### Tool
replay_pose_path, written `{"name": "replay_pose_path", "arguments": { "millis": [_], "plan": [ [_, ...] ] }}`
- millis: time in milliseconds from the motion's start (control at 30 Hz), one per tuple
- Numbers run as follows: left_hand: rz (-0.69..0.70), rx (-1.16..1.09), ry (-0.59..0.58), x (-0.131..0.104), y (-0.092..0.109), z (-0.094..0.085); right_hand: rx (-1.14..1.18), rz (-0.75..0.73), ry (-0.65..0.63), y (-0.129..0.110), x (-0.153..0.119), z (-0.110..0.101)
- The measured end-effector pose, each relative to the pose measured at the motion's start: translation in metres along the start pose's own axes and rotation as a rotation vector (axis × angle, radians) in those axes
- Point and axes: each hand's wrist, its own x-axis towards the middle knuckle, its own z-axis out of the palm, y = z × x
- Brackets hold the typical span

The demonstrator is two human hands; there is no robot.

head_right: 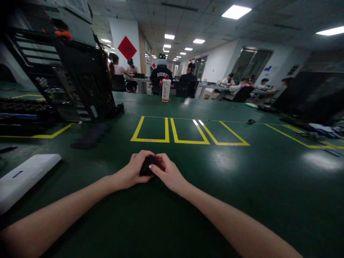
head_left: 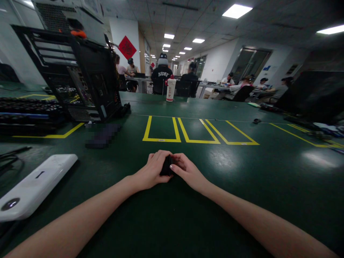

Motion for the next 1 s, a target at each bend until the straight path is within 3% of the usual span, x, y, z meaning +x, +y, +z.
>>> {"name": "replay_pose_path", "arguments": {
  "millis": [167,367,533,733,1000],
  "plan": [
    [0.000,-0.006,0.000,0.0004,0.0004,-0.0007,-0.042,-0.045,-0.077,-0.0065,-0.0070,0.0006],
    [0.008,-0.020,0.002,0.0003,0.0024,-0.0020,-0.027,-0.085,0.007,-0.0037,-0.0044,0.0021],
    [-0.007,-0.021,-0.015,0.0003,0.0032,-0.0028,-0.036,-0.028,0.037,0.0001,-0.0006,0.0010],
    [-0.031,-0.036,-0.029,-0.0003,0.0033,-0.0031,-0.071,-0.080,-0.059,-0.0075,-0.0079,0.0003],
    [-0.018,-0.004,-0.006,0.0010,0.0004,0.0008,-0.005,-0.066,0.040,-0.0002,-0.0003,0.0012]
  ]
}}
